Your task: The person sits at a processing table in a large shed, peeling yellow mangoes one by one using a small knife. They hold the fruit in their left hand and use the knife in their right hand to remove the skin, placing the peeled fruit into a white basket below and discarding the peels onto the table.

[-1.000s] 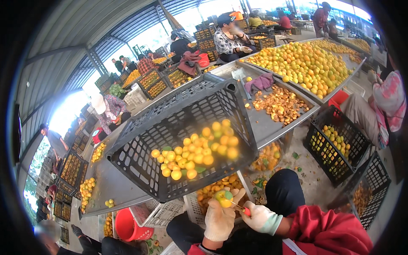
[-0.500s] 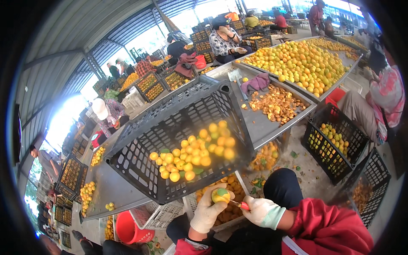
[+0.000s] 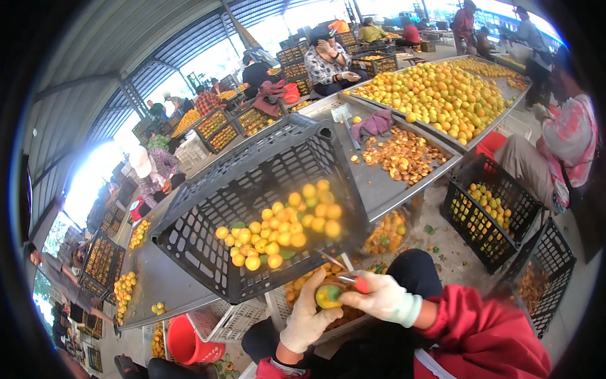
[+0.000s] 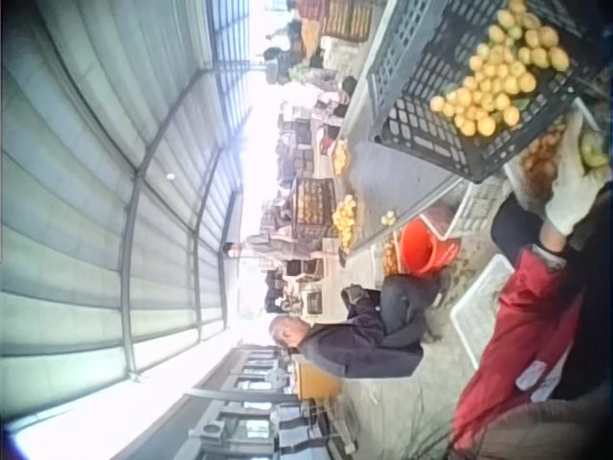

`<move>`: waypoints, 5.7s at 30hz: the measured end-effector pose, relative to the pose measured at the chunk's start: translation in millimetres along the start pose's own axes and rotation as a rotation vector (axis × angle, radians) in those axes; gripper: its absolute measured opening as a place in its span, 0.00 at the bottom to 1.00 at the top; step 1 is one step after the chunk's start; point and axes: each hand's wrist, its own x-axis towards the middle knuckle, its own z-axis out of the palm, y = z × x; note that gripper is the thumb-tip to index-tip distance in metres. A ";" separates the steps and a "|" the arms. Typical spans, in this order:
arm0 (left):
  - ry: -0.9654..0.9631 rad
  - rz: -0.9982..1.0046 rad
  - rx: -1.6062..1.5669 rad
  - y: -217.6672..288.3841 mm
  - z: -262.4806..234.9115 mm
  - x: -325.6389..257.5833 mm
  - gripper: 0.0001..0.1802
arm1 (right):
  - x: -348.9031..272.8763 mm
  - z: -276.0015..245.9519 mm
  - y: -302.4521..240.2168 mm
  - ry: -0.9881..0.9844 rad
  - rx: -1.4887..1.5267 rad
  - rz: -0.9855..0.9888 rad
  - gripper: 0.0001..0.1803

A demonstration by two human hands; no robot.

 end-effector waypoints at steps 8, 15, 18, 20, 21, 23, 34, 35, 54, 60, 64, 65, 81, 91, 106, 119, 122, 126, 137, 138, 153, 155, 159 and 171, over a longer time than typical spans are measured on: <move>-0.035 -0.029 -0.015 30.9 7.7 0.0 0.42 | -7.2 21.0 14.1 0.151 0.215 -0.188 0.12; -0.090 -0.152 -0.757 33.8 17.1 -7.5 0.37 | -14.2 -74.3 34.6 0.404 -0.613 0.120 0.24; -0.077 -0.153 -0.511 26.8 14.1 -2.9 0.36 | -28.9 -97.2 41.8 0.424 -0.802 0.212 0.27; -0.077 -0.094 -0.313 14.7 14.4 1.3 0.36 | -44.9 -82.2 23.9 0.140 -0.590 0.183 0.27; -0.075 -0.072 -0.206 11.2 14.6 0.4 0.35 | -47.7 -70.1 20.6 -0.042 -0.454 0.092 0.27; -0.043 -0.014 -0.056 21.6 12.0 2.2 0.33 | -51.1 -47.5 10.2 -0.202 -0.450 0.045 0.24; -0.074 -0.053 0.047 33.8 3.1 -3.0 0.33 | -50.6 -21.6 18.6 -0.327 -0.376 0.099 0.23; -0.101 -0.046 -0.005 26.8 3.7 -2.9 0.33 | -53.0 -19.3 21.5 -0.333 -0.376 0.112 0.24; -0.148 -0.219 -0.479 17.8 9.1 10.7 0.18 | -43.4 -8.2 27.5 -0.434 -0.354 0.420 0.28; 0.038 -0.260 -0.767 9.2 27.0 -1.3 0.23 | -45.6 13.7 20.4 -0.367 -0.205 0.408 0.29; 0.125 -0.382 -1.451 -5.3 61.6 -3.7 0.30 | -56.2 34.5 40.7 -0.240 -0.251 0.422 0.27; 0.129 -0.451 -1.522 -0.1 64.1 -2.5 0.32 | -57.2 40.0 47.6 -0.173 -0.219 0.350 0.27; 0.027 -0.260 -1.054 7.3 22.5 -0.8 0.22 | -26.9 20.7 20.8 -0.406 -0.117 0.336 0.27; 0.030 -0.200 -0.880 -23.7 38.8 1.2 0.33 | -35.7 27.7 26.6 -0.257 -0.278 0.418 0.26; 0.088 -0.519 -1.492 2.2 58.0 0.3 0.38 | -45.8 48.0 63.8 -0.093 -0.215 0.356 0.25; 0.025 -0.232 -1.118 -6.6 19.0 5.0 0.22 | -62.7 6.9 21.1 -0.117 -0.173 0.236 0.25; -0.103 -0.323 -1.050 16.5 15.6 2.9 0.22 | -33.9 4.6 35.5 0.071 0.030 -0.110 0.30; -0.200 -0.092 -0.546 15.3 17.9 2.1 0.27 | -11.0 0.6 7.6 -0.263 0.164 0.007 0.36; 0.058 -0.116 0.016 36.5 41.8 -4.4 0.26 | -14.5 16.7 25.3 0.037 -0.170 -0.379 0.36; 0.133 -0.089 -0.041 33.6 48.3 -3.3 0.24 | -18.2 20.5 26.7 0.062 -0.130 -0.333 0.34; 0.412 0.160 -0.274 39.0 64.6 -3.9 0.21 | -19.6 56.8 40.3 0.248 0.333 -0.150 0.26; 0.469 0.232 -0.129 36.1 61.7 4.2 0.21 | -13.9 56.4 22.5 0.290 0.307 -0.236 0.20; 0.447 0.329 0.002 38.9 58.7 9.8 0.20 | -15.4 27.4 20.4 0.127 0.142 -0.281 0.22; 0.043 -0.374 -0.967 64.8 41.4 8.3 0.22 | -10.3 -9.2 -11.9 0.015 -0.392 -0.516 0.39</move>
